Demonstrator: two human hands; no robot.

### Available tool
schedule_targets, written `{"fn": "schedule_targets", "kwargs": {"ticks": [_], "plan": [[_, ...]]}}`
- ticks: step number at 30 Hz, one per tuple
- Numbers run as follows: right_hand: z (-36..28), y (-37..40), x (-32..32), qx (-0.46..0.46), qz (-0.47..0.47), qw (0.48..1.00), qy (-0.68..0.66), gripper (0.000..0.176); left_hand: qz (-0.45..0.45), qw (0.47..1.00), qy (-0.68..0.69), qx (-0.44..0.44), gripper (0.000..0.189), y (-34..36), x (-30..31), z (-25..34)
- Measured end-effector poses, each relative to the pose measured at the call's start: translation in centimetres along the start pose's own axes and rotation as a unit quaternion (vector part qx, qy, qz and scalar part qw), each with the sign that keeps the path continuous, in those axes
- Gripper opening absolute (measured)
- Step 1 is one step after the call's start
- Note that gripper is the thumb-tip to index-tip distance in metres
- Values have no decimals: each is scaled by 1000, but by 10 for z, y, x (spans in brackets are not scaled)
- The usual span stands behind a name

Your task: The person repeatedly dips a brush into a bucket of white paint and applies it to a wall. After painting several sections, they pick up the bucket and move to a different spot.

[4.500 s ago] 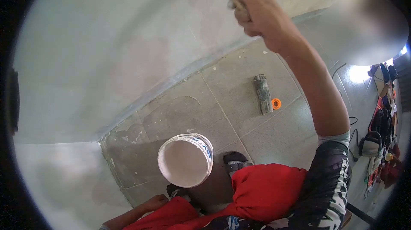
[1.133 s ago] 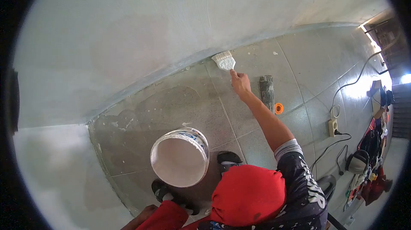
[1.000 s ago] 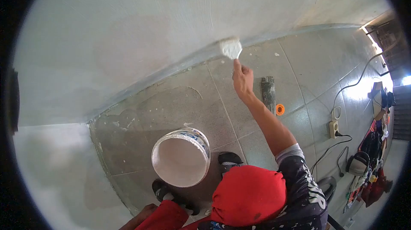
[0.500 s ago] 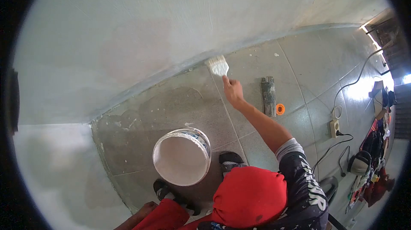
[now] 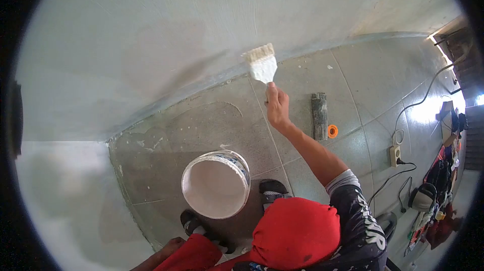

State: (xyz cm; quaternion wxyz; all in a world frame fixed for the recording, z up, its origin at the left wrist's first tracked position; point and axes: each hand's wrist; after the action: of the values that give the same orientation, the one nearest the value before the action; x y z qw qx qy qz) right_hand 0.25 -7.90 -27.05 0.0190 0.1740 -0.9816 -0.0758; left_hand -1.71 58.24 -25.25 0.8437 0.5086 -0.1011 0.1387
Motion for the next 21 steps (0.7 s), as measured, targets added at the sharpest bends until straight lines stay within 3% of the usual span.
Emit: {"fn": "schedule_targets", "kwargs": {"ticks": [4,6,10,12,16,18,21], "plan": [[40,-15,-10,-13,-10,999,37,52,3,1000,-23,0,42,-1,2,21],[57,-23,-15,-51,-20,969,240,59,28,989,19,147,43,0,9,57],[50,-11,-17,-84,-24,954,287,62,26,995,24,95,43,3,12,55],[40,-5,-20,-76,-28,944,321,63,46,984,32,168,43,5,10,69],[37,-8,-26,-48,-32,953,299,61,-15,996,-16,90,42,1,5,35],[29,-2,-27,-36,-14,992,118,58,8,990,11,139,41,2,6,44],[15,16,-30,-26,-20,998,46,54,46,976,60,205,46,5,4,56]]}}
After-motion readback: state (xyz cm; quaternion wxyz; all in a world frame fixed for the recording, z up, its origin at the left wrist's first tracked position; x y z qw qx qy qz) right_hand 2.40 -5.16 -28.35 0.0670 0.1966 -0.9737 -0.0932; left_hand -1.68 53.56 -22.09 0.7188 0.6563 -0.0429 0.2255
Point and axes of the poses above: each hand's wrist, its own y-axis away from the middle knuckle, its own x-axis out of the back of the hand, z = x × y, and after that the axes turned 14 degrees about z, right-handed
